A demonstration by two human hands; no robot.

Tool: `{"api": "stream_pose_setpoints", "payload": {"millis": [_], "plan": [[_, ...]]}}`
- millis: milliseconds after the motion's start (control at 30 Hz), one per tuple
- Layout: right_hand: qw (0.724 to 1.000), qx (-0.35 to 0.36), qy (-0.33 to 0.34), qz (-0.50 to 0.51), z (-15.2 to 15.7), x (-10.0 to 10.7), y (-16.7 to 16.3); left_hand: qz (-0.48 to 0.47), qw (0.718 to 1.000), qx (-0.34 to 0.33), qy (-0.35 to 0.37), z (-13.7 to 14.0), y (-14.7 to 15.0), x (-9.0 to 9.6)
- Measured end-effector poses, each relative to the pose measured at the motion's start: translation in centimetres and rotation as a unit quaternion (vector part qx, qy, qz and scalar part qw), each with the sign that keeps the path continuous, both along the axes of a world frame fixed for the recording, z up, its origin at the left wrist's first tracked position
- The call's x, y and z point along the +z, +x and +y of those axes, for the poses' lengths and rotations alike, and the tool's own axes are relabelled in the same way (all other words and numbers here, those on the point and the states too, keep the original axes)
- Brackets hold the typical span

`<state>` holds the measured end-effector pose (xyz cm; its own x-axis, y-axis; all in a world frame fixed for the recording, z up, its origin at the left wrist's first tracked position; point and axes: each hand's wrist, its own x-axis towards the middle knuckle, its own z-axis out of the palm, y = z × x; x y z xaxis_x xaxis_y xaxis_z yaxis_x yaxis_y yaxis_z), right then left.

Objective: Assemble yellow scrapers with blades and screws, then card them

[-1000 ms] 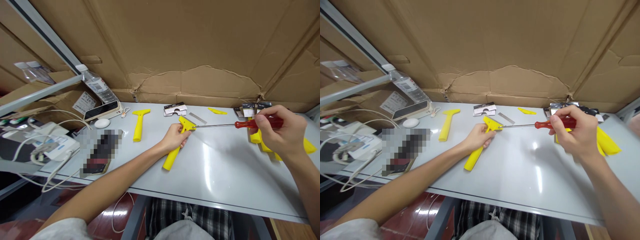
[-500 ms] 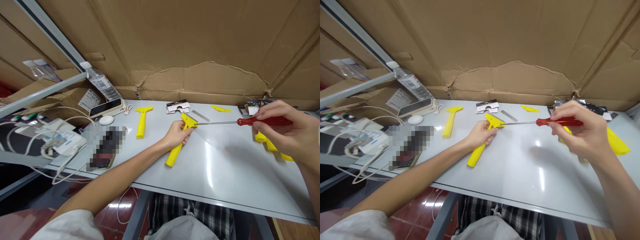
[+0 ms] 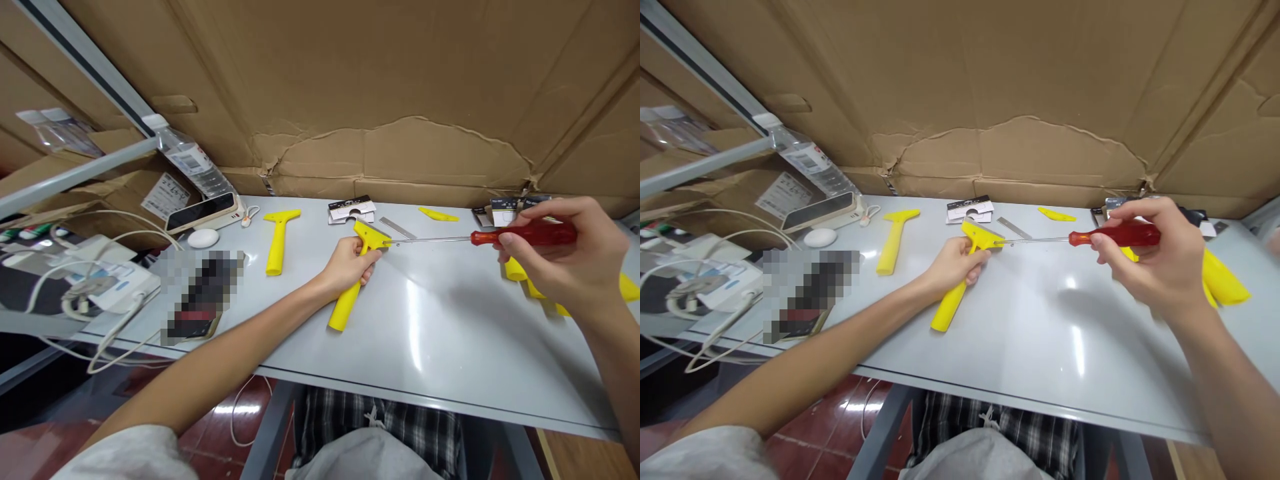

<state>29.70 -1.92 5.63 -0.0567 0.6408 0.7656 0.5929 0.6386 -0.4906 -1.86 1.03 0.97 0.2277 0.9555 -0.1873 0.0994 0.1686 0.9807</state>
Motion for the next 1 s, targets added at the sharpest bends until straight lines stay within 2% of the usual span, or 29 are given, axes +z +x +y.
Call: {"api": "stream_pose_setpoints", "payload": {"millis": [133, 300, 467, 633, 833, 1000], "plan": [[0.998, -0.024, 0.048, 0.013, 0.01, -0.11, -0.24, 0.013, 1.000, -0.006, -0.002, -0.19, 0.05, 0.25], [0.998, -0.033, 0.043, -0.020, 0.01, -0.21, 0.12, 0.029, 0.999, -0.016, 0.007, -0.29, 0.04, 0.28], [0.998, 0.048, -0.029, 0.005, -0.31, 0.27, -0.08, 0.023, 1.000, -0.015, 0.010, -0.24, 0.00, 0.11], [0.995, 0.040, -0.076, 0.047, -0.38, 0.23, -0.24, 0.013, 1.000, -0.016, 0.000, -0.38, 0.03, 0.13], [0.998, 0.002, -0.048, 0.029, -0.41, -0.26, -0.18, 0.026, 1.000, -0.010, 0.003, -0.42, 0.12, 0.05], [1.000, 0.027, -0.015, 0.005, -0.28, -0.08, 0.08, 0.027, 1.000, -0.006, 0.001, -0.37, 0.09, 0.07]]}}
